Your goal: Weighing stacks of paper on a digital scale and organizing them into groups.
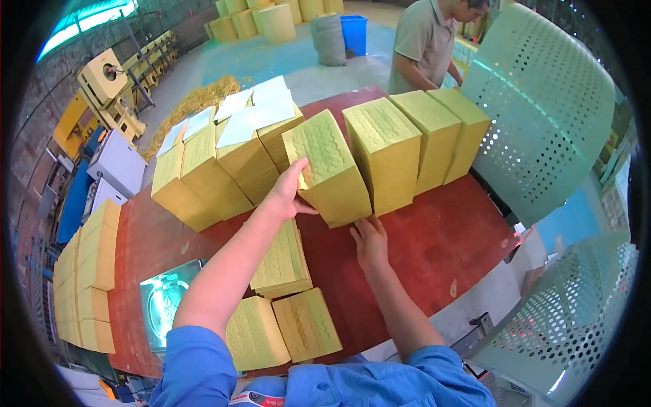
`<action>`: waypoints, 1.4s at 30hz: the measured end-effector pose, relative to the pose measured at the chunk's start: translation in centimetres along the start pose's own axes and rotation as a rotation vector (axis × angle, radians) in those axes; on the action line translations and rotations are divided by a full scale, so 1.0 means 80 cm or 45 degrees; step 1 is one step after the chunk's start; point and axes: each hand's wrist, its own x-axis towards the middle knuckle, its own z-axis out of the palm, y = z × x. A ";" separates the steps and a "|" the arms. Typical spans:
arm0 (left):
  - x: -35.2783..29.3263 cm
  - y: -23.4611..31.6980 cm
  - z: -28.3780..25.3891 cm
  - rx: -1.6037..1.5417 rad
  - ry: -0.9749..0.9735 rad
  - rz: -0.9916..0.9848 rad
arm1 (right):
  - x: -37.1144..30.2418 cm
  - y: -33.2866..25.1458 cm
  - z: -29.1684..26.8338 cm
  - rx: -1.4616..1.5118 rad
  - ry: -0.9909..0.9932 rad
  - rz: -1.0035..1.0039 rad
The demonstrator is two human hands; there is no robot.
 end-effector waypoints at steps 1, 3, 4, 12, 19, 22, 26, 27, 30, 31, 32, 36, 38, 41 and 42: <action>0.000 -0.001 0.007 0.023 0.018 0.037 | 0.004 -0.007 0.000 -0.079 -0.050 0.020; -0.003 -0.001 0.011 0.050 0.028 0.066 | 0.004 -0.009 0.002 -0.156 -0.087 0.037; -0.006 0.001 0.008 0.087 0.017 0.064 | 0.001 -0.001 0.007 -0.146 -0.068 0.068; 0.013 -0.006 0.001 0.032 -0.087 0.081 | 0.017 0.028 -0.020 -0.145 -0.198 -0.206; -0.055 -0.016 0.005 0.394 -0.081 0.448 | -0.117 -0.043 -0.016 -0.571 -0.110 -0.209; -0.164 -0.016 -0.088 0.462 0.066 0.657 | -0.231 -0.025 0.075 -0.688 -0.313 -0.230; -0.311 -0.030 -0.261 0.628 0.273 0.917 | -0.338 0.062 0.158 -0.649 -0.835 -0.256; -0.348 -0.038 -0.312 0.600 0.321 0.952 | -0.368 0.091 0.181 -0.661 -0.874 -0.253; -0.468 -0.072 -0.461 0.449 0.471 0.817 | -0.468 0.190 0.243 -0.680 -1.190 -0.038; -0.517 -0.093 -0.514 0.451 0.611 0.761 | -0.495 0.232 0.261 -0.698 -1.256 0.034; -0.554 -0.111 -0.559 0.450 0.697 0.713 | -0.526 0.267 0.277 -0.759 -1.219 0.123; -0.678 -0.193 -0.710 0.258 0.927 0.605 | -0.618 0.416 0.360 -0.828 -1.230 0.611; -0.727 -0.220 -0.773 0.289 1.008 0.428 | -0.657 0.488 0.415 -0.837 -1.357 0.629; -0.777 -0.236 -0.858 0.471 1.095 0.378 | -0.682 0.580 0.498 -0.856 -1.625 0.518; -0.786 -0.236 -0.880 0.481 1.154 0.383 | -0.680 0.612 0.525 -0.844 -1.684 0.430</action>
